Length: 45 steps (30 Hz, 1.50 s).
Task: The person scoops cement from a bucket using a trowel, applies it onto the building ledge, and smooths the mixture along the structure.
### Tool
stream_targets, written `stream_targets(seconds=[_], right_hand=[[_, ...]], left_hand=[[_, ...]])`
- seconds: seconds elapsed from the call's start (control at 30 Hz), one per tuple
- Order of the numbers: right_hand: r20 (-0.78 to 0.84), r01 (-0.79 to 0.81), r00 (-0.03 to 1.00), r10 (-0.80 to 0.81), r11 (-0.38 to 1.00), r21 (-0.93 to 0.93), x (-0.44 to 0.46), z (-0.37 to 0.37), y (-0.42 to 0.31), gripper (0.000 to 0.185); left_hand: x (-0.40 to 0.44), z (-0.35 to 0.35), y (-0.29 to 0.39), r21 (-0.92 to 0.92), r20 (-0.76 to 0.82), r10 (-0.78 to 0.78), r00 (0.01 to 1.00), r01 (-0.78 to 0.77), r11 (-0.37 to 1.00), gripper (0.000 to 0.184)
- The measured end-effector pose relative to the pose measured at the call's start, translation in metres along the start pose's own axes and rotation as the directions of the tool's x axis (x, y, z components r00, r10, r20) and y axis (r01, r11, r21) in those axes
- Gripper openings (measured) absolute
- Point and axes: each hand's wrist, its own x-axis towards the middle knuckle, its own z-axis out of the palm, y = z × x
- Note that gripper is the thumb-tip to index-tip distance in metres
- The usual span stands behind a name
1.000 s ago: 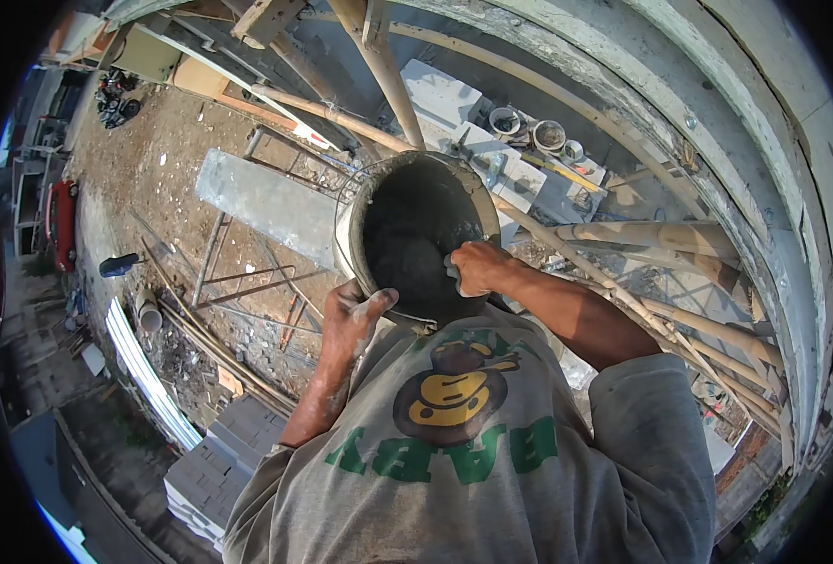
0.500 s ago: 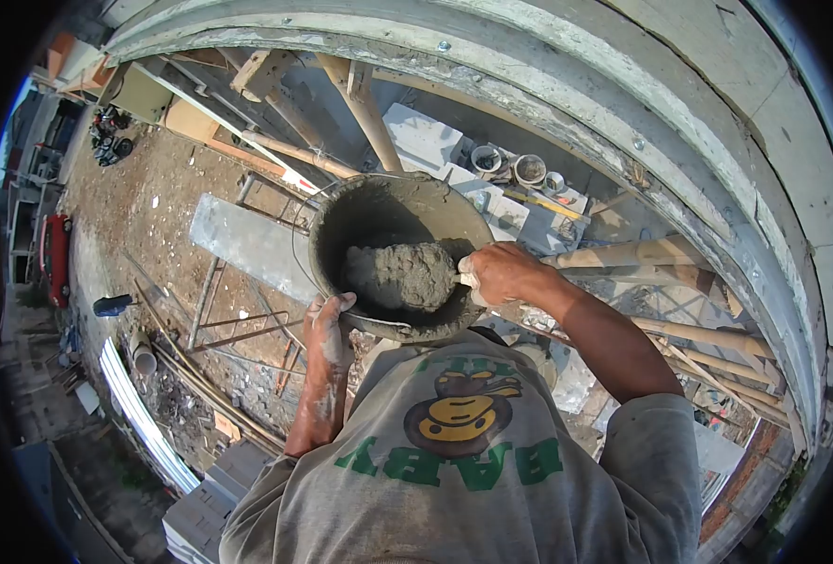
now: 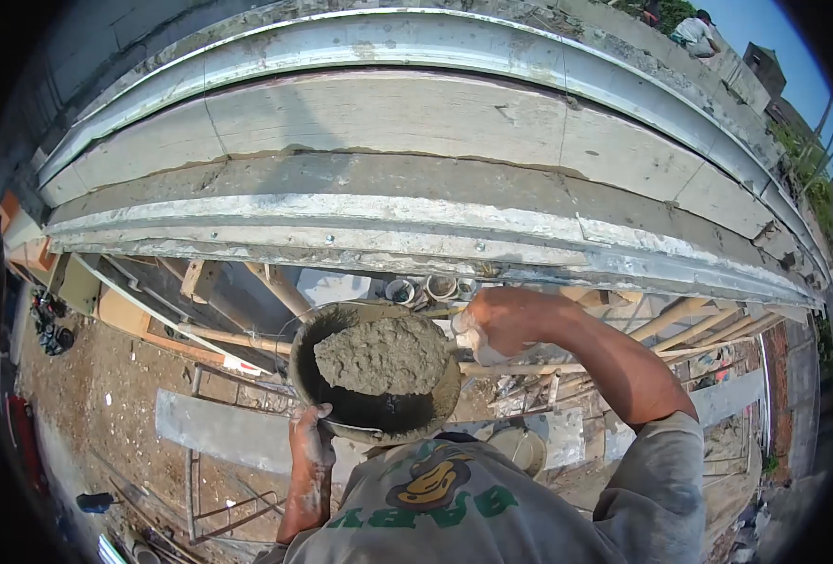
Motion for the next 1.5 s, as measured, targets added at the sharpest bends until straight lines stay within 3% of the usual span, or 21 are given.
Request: stream_targets(seconds=[0.1, 0.2, 0.27, 0.37, 0.47, 0.5, 0.6, 0.63, 0.7, 0.77, 0.9, 0.93, 1.0, 1.1, 1.2, 1.33, 1.43, 1.5], right_hand=[[-0.001, 0.059, 0.998, -0.059, 0.994, 0.095, -0.038, -0.04, 0.004, 0.02], [-0.208, 0.297, 0.938, -0.276, 0.952, 0.077, -0.068, -0.07, 0.01, 0.017], [-0.201, 0.095, 0.978, -0.061, 0.982, 0.164, -0.102, -0.105, -0.008, 0.021], [-0.173, 0.027, 0.985, -0.012, 0.996, 0.087, -0.126, -0.15, 0.015, 0.027], [-0.268, -0.033, 0.96, 0.079, 0.985, 0.172, -0.161, -0.196, 0.034, 0.031], [-0.354, -0.114, 0.918, 0.18, 0.973, 0.2, -0.173, -0.208, 0.032, 0.03], [-0.461, -0.075, 0.866, 0.193, 0.962, 0.262, -0.202, -0.249, 0.046, 0.023], [-0.499, -0.082, 0.845, 0.193, 0.968, 0.236, -0.211, -0.265, 0.055, 0.023], [-0.565, -0.102, 0.803, 0.191, 0.977, 0.185, -0.225, -0.295, 0.073, 0.024], [-0.664, -0.22, 0.716, 0.215, 0.972, 0.077, -0.231, -0.318, 0.081, 0.022], [-0.845, -0.454, 0.492, 0.209, 0.89, -0.043, -0.21, -0.323, 0.099, 0.021], [-0.879, -0.521, 0.469, 0.082, 0.83, -0.2, -0.197, -0.321, 0.117, 0.018], [-0.871, -0.64, 0.453, -0.187, 0.612, -0.465, -0.165, -0.317, 0.161, 0.014], [-0.86, -0.674, 0.504, -0.082, 0.585, -0.451, -0.139, -0.291, 0.168, 0.013], [-0.906, -0.735, 0.423, -0.023, 0.575, -0.358, -0.14, -0.281, 0.156, 0.014], [-0.893, -0.702, 0.433, -0.123, 0.575, -0.42, -0.145, -0.272, 0.159, 0.015], [-0.907, -0.734, 0.421, -0.02, 0.58, -0.354, -0.158, -0.282, 0.151, 0.014], [-0.893, -0.729, 0.447, -0.055, 0.555, -0.399, -0.153, -0.28, 0.159, 0.015]], left_hand=[[0.003, 0.027, 0.0, -0.02, 0.001, -0.048, 0.999, 0.048, 0.999, 0.014], [0.012, 0.037, -0.007, 0.001, 0.027, -0.079, 0.997, 0.079, 0.997, 0.009], [0.012, 0.048, -0.011, 0.012, 0.042, -0.089, 0.995, 0.088, 0.996, 0.008], [0.006, 0.064, -0.021, 0.026, 0.026, -0.107, 0.994, 0.106, 0.994, 0.009], [0.003, 0.079, -0.035, 0.02, -0.026, -0.098, 0.995, 0.099, 0.995, 0.011], [0.001, 0.083, -0.043, 0.006, -0.046, -0.092, 0.995, 0.092, 0.996, 0.012], [0.008, 0.072, -0.07, 0.044, -0.159, -0.112, 0.981, 0.121, 0.992, 0.015], [-0.009, 0.097, -0.06, -0.075, -0.166, -0.096, 0.981, 0.085, 0.994, 0.016], [-0.024, 0.103, -0.057, -0.007, -0.24, -0.152, 0.959, 0.154, 0.988, 0.016], [-0.008, 0.073, -0.088, 0.105, -0.268, -0.143, 0.953, 0.176, 0.979, 0.014], [-0.019, 0.068, -0.096, 0.145, -0.277, -0.111, 0.954, 0.156, 0.977, 0.011], [-0.021, 0.062, -0.101, 0.134, -0.285, -0.111, 0.952, 0.154, 0.979, 0.01], [-0.026, 0.056, -0.108, 0.109, -0.299, -0.113, 0.948, 0.152, 0.982, 0.013], [-0.042, 0.074, -0.092, 0.07, -0.381, -0.149, 0.913, 0.189, 0.979, 0.014], [-0.04, 0.066, -0.099, 0.121, -0.388, -0.139, 0.911, 0.2, 0.972, 0.013], [-0.026, 0.039, -0.126, 0.146, -0.345, -0.068, 0.936, 0.125, 0.981, 0.014], [-0.026, 0.038, -0.136, 0.112, -0.341, -0.041, 0.939, 0.083, 0.99, 0.016], [-0.029, 0.042, -0.141, 0.067, -0.341, -0.039, 0.939, 0.066, 0.996, 0.017]])
